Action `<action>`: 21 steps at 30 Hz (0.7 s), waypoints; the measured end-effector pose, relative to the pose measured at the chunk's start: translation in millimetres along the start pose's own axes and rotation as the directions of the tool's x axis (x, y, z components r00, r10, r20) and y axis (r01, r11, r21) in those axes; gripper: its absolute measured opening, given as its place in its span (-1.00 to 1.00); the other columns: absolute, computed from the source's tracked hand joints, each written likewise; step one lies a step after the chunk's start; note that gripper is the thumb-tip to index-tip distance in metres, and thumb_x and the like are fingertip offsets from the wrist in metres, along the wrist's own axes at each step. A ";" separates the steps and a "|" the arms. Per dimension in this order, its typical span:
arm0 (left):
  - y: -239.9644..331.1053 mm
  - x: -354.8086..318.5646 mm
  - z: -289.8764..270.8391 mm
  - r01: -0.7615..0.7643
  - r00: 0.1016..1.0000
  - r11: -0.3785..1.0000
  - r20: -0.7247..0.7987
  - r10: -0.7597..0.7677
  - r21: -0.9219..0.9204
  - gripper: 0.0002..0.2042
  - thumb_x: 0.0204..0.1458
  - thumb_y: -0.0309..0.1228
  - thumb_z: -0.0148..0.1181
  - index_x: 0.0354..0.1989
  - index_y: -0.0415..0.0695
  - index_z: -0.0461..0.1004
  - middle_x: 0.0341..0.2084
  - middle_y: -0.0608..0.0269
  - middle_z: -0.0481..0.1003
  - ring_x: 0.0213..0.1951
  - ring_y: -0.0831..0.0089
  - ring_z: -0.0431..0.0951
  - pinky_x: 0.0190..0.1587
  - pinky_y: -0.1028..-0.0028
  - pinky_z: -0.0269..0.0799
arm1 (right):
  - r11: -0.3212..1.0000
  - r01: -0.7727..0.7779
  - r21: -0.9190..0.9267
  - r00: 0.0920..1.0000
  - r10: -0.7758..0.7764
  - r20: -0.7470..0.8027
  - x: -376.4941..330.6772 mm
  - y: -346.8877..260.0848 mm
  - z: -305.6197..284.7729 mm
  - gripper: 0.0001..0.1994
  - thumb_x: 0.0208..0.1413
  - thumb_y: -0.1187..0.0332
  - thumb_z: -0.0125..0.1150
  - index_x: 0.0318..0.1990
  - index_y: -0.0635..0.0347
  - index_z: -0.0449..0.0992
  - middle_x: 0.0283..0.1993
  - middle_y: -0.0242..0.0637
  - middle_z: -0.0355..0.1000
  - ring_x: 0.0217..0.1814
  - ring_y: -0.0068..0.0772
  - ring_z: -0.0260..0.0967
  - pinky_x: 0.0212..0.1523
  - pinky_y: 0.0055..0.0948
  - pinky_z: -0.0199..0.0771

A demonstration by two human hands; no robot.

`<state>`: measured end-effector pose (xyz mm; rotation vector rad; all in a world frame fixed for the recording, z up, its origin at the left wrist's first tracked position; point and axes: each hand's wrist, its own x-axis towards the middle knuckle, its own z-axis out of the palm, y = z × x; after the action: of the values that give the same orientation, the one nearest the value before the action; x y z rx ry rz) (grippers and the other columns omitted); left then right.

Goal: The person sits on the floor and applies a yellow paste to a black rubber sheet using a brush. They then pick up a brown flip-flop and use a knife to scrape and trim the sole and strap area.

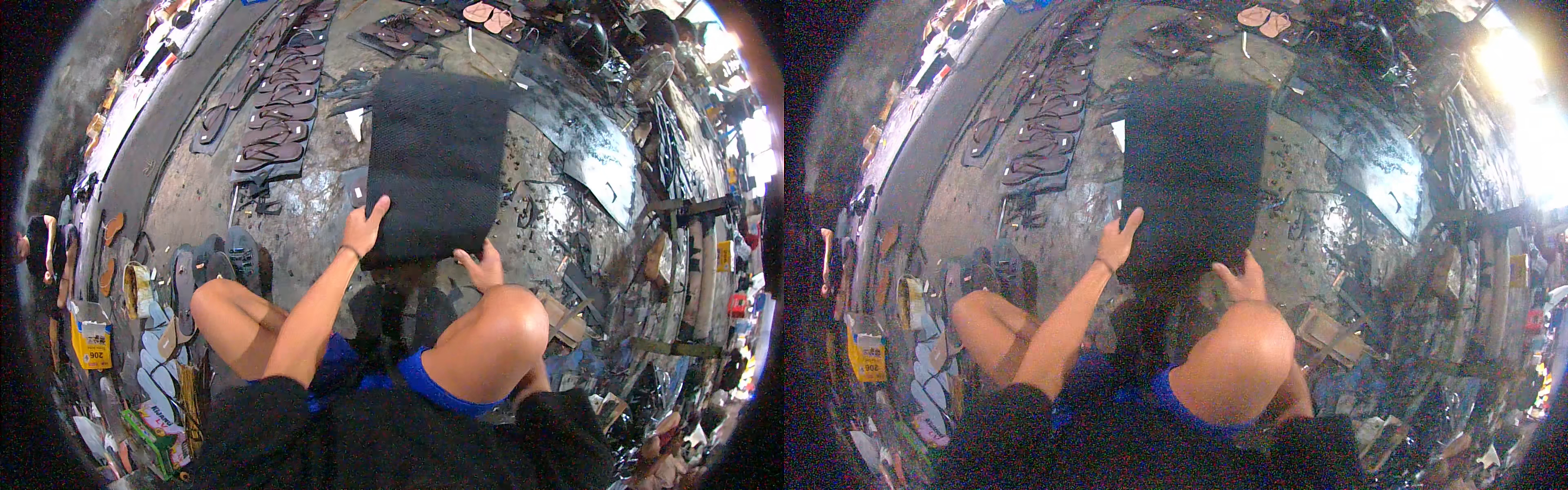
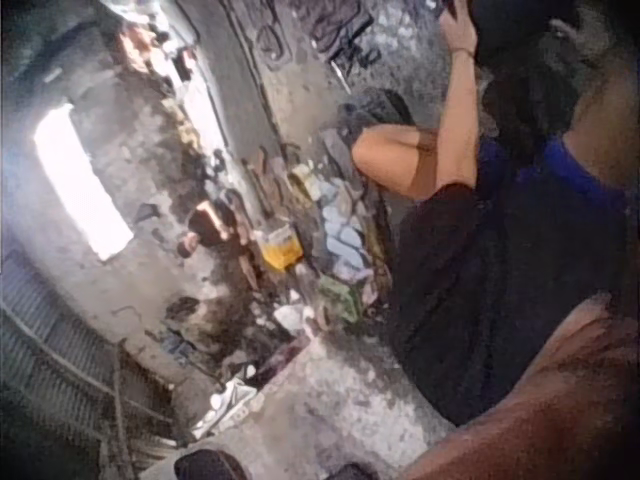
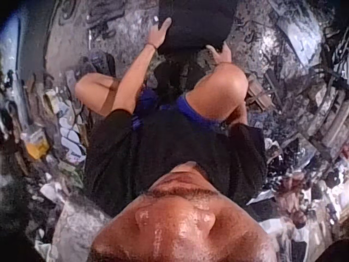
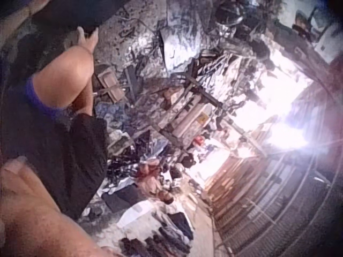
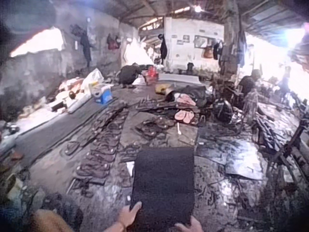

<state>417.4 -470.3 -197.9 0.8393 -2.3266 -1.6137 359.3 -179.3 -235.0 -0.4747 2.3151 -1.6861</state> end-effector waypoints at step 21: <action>35.6 -16.8 25.3 -0.035 0.997 0.992 0.071 0.027 0.118 -0.50 0.08 -0.08 0.28 -0.21 -0.44 0.52 -0.26 0.07 0.58 -0.27 0.33 0.53 -0.15 0.36 0.43 | 0.823 -0.245 -0.513 0.941 0.075 -0.330 127.7 -45.1 -15.1 -0.07 -0.05 -0.35 0.15 0.07 0.54 0.30 0.01 0.23 0.37 0.10 0.23 0.36 0.05 -0.03 0.41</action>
<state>407.5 -432.0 -172.8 0.7781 -2.4927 -1.5272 241.6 -229.1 -187.6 -0.1065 2.9680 -1.0453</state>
